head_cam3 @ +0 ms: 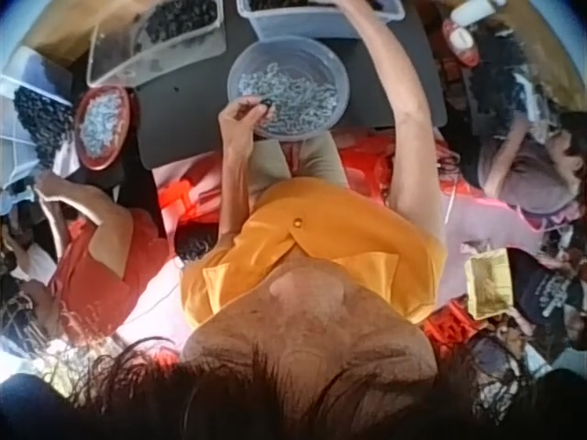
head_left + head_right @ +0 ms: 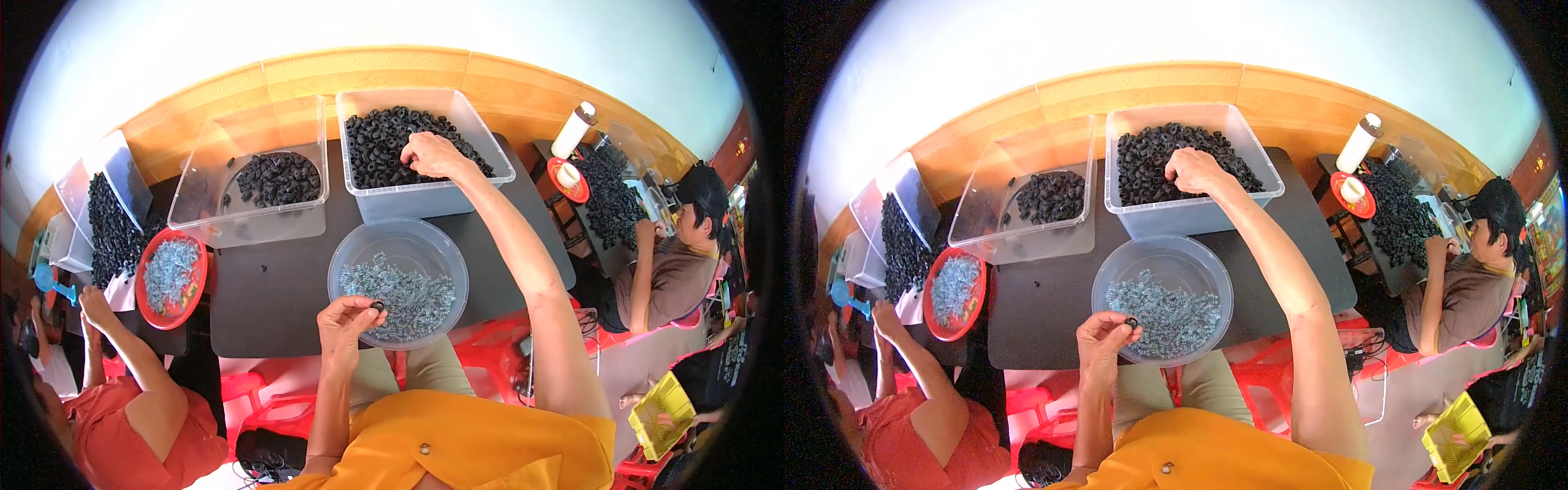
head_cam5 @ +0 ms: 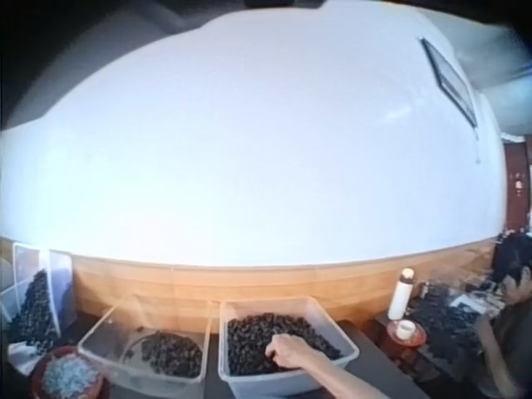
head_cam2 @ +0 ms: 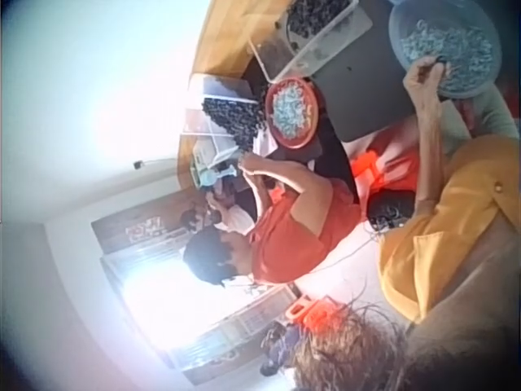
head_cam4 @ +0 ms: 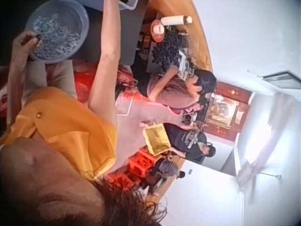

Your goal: The worker is assembling small black and blue plastic components by hand in a workshop setting.

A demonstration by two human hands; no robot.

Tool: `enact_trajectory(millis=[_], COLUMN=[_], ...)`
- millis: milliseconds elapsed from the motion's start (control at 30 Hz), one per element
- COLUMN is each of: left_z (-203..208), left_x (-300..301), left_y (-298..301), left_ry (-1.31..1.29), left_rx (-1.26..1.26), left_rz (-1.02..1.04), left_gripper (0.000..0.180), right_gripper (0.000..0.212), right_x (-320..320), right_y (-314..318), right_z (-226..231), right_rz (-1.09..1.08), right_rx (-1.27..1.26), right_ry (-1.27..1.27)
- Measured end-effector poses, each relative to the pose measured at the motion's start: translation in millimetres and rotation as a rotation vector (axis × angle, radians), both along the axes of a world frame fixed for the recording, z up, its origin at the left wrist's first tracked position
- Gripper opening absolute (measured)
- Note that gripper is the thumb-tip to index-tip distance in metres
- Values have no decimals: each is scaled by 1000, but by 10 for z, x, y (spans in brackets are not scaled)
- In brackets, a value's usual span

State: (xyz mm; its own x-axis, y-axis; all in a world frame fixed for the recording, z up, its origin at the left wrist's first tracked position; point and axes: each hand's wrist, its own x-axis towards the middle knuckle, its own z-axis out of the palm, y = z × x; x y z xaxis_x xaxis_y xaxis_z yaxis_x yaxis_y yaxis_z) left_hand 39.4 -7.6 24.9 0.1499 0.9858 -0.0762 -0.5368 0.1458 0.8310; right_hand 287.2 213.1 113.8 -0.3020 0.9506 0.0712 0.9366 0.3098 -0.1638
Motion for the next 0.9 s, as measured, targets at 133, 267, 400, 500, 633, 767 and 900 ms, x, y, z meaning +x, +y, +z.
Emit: enact_trajectory(millis=[133,267,400,500,633,767,900], left_z=[7,4,26,54,84,73,99], left_x=[-2,1,-7,-4,15,58,233], left_y=[11,-9,-55,-90,-109,-142,-169], left_ry=[21,14,-19,-12,1,-13,-15], left_rx=[-9,0,-1,-13,-38,0,45], left_rz=[-5,-11,-33,-31,-12,-51,-131], left_gripper=[13,13,13,13,16,20,19], right_gripper=[20,15,15,10,16,16,12], right_x=[42,11,127,186,75,-187,-319], right_y=[46,-7,41,-48,-686,-1677,-2362], right_z=[-42,20,-115,-48,286,216,-236], right_rz=[100,164,142,-1,57,54,10], right_rx=[-15,-38,-1,42,-121,-311,-428], right_ry=[10,102,316,631,1152,1259,1505])
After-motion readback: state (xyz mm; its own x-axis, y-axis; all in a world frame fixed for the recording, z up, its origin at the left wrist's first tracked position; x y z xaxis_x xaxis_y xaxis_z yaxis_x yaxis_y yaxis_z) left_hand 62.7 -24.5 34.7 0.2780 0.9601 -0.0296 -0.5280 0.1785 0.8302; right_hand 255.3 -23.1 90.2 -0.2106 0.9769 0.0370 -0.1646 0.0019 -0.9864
